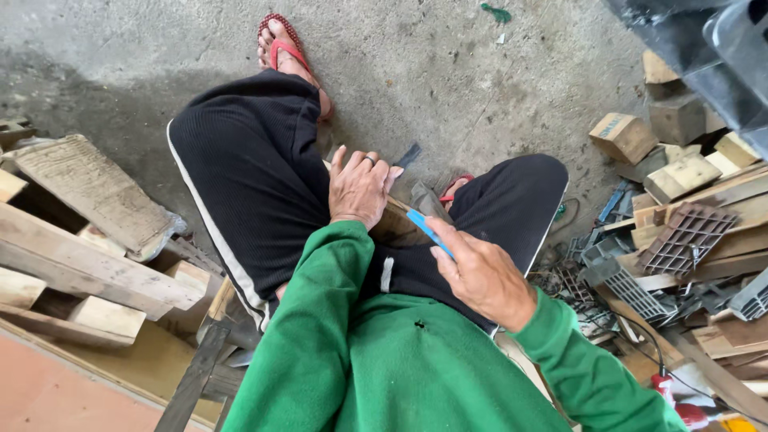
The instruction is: The person uses a soldering iron to smooth the edges of a black plastic crate, then briefly switches to a utility knife to scrape a small area before returning to the soldering iron. The person works on the crate's rim and grid sections while seated.
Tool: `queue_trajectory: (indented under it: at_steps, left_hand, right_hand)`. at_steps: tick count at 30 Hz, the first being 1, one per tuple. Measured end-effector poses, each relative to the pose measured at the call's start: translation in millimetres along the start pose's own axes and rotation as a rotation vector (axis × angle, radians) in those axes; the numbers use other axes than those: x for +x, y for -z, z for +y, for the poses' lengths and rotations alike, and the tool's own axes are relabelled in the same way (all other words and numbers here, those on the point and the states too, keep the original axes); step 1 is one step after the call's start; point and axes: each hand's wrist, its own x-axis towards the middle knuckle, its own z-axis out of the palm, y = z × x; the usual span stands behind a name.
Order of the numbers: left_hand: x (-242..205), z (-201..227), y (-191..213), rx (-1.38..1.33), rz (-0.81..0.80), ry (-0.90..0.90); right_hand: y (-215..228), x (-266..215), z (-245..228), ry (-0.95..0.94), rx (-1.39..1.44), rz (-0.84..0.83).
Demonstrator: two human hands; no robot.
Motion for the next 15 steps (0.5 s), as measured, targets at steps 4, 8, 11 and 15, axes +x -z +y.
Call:
queue_trajectory:
  at_steps: [4,8,11,15]
  left_hand:
    - [-1,-3,0,-0.026,-0.009,-0.018]
    - [-7,1,3,-0.022,0.075,-0.063]
    - [2,-10,-11,0.07,0.056,-0.056]
    - [-14,-13,-22,-0.029,0.041,-0.067]
  right_hand:
    - [-4,5,13,-0.076,0.029,-0.043]
    - [-26,13,10,-0.095,-0.01,-0.05]
    - [-28,11,21,-0.092,-0.046,0.064]
    - [-2,-58,44,-0.25,0.069,0.235]
